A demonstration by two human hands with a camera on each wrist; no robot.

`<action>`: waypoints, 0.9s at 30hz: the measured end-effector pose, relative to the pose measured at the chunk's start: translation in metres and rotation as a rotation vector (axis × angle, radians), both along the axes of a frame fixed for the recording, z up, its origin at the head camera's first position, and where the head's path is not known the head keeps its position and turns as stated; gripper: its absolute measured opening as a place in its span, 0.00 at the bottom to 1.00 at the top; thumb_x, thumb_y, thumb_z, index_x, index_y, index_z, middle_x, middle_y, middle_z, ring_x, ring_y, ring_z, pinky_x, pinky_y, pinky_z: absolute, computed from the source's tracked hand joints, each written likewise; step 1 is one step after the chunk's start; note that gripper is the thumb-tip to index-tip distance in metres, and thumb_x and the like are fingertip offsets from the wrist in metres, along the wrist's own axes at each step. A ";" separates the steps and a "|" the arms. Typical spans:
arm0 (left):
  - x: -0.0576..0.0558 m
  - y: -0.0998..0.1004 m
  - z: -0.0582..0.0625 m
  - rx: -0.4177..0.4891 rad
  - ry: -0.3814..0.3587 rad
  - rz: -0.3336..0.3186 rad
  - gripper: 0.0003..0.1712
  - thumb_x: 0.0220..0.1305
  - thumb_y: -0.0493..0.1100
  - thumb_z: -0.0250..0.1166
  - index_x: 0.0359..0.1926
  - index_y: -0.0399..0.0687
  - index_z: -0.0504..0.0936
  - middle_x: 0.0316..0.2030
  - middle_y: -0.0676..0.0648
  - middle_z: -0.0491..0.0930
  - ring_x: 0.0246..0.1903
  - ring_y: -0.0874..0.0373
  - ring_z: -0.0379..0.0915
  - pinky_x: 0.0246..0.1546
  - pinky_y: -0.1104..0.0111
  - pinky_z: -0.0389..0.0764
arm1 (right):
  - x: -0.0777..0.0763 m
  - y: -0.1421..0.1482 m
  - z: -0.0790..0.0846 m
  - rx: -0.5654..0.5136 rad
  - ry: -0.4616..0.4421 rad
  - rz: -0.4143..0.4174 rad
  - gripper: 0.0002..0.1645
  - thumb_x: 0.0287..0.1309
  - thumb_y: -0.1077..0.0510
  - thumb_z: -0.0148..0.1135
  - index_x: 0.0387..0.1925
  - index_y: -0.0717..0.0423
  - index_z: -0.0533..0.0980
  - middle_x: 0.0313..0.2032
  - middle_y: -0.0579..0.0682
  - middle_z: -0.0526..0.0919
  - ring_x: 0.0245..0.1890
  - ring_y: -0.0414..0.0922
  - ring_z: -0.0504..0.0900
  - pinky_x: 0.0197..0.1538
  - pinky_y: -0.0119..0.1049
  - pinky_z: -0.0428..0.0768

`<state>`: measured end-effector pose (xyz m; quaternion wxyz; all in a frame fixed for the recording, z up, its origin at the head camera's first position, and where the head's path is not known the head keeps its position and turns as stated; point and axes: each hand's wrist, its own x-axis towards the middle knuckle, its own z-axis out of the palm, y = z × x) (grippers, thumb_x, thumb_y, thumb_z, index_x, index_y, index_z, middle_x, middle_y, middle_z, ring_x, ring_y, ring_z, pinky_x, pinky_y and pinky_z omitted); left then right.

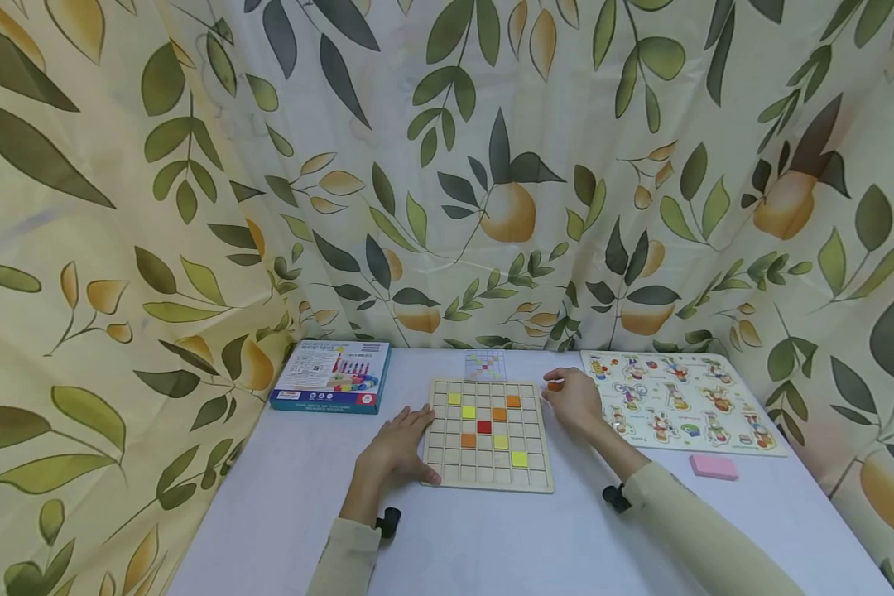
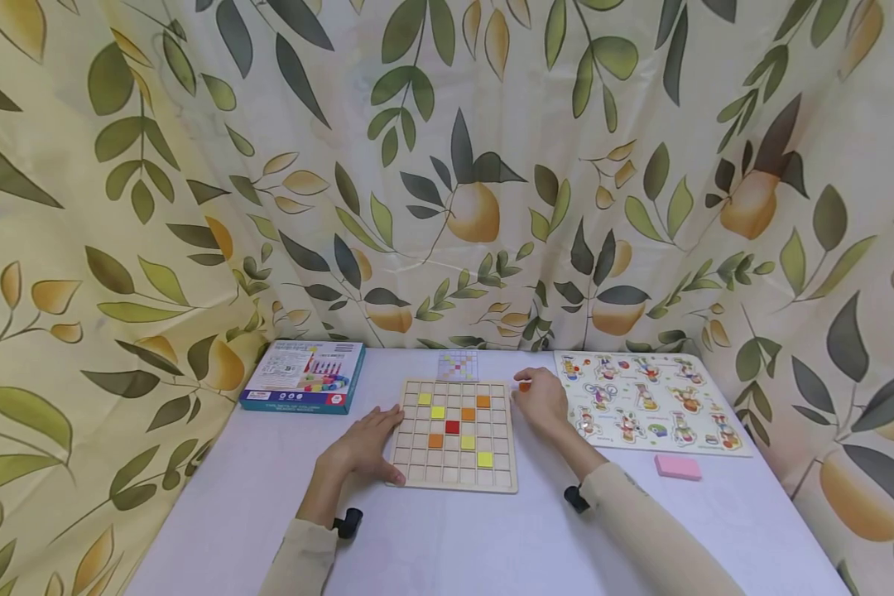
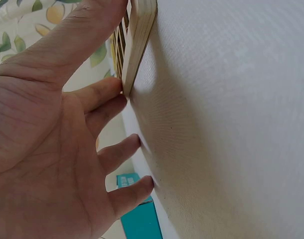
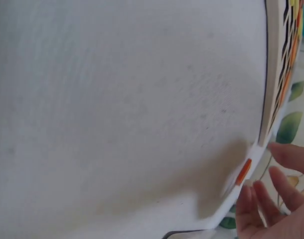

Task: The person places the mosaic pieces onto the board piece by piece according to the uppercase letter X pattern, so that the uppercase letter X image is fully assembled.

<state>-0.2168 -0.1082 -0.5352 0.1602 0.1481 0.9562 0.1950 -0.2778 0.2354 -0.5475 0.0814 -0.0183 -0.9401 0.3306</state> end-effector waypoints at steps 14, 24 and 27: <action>0.000 0.000 0.000 0.004 0.004 0.001 0.67 0.42 0.59 0.86 0.81 0.52 0.62 0.81 0.50 0.56 0.82 0.43 0.43 0.78 0.41 0.51 | -0.007 0.012 -0.009 0.074 -0.011 -0.005 0.27 0.54 0.67 0.72 0.58 0.62 0.81 0.42 0.58 0.87 0.39 0.52 0.84 0.40 0.45 0.82; 0.001 0.000 -0.001 0.004 0.016 -0.001 0.68 0.41 0.59 0.87 0.81 0.52 0.62 0.81 0.49 0.56 0.81 0.42 0.43 0.78 0.40 0.52 | -0.005 0.016 -0.002 -0.088 0.051 -0.039 0.25 0.50 0.69 0.72 0.53 0.59 0.84 0.37 0.53 0.89 0.38 0.52 0.81 0.39 0.40 0.72; 0.001 0.000 -0.001 0.002 0.016 -0.002 0.68 0.41 0.60 0.87 0.81 0.52 0.62 0.81 0.49 0.55 0.81 0.42 0.43 0.78 0.40 0.52 | -0.004 0.015 0.001 -0.114 0.068 -0.037 0.24 0.51 0.69 0.73 0.52 0.59 0.84 0.36 0.53 0.89 0.38 0.51 0.81 0.39 0.38 0.72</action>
